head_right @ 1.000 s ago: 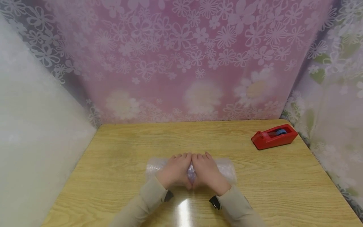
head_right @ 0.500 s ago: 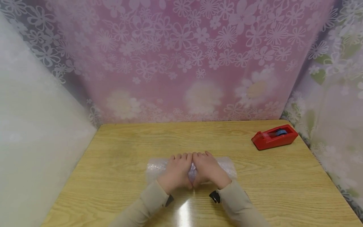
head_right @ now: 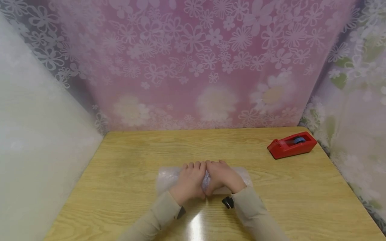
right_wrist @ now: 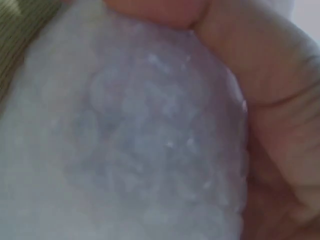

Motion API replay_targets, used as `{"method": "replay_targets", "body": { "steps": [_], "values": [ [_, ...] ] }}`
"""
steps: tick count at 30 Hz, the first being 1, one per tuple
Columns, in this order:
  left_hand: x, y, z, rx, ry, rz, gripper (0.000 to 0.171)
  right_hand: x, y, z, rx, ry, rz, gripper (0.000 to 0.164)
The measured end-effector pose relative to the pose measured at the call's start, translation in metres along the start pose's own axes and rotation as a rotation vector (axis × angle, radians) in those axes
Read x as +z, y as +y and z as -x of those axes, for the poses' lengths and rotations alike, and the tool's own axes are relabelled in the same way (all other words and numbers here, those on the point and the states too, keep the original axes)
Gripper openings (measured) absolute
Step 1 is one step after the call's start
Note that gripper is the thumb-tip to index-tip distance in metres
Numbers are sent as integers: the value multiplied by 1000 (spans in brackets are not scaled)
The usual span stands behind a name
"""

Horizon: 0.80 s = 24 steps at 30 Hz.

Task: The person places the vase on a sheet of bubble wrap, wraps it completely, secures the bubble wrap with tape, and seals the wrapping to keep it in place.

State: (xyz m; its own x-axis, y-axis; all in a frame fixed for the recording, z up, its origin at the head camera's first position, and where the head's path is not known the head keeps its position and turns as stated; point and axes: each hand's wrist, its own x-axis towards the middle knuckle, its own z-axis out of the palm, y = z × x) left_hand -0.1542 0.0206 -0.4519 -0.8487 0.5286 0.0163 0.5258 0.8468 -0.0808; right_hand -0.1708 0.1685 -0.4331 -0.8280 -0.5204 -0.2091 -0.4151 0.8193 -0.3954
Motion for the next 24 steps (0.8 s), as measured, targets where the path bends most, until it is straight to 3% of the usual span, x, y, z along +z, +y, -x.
{"method": "replay_targets", "body": {
  "steps": [9,18,24],
  "values": [
    [-5,-3,-4,24,-84,85,101,-4,2,2,22,-71,-136,70],
    [-4,-3,1,2,-98,141,104,-6,-1,0,61,-130,-175,72],
    [-3,-1,3,-22,-69,102,107,-6,-1,-2,84,-152,-167,74]
  ]
}}
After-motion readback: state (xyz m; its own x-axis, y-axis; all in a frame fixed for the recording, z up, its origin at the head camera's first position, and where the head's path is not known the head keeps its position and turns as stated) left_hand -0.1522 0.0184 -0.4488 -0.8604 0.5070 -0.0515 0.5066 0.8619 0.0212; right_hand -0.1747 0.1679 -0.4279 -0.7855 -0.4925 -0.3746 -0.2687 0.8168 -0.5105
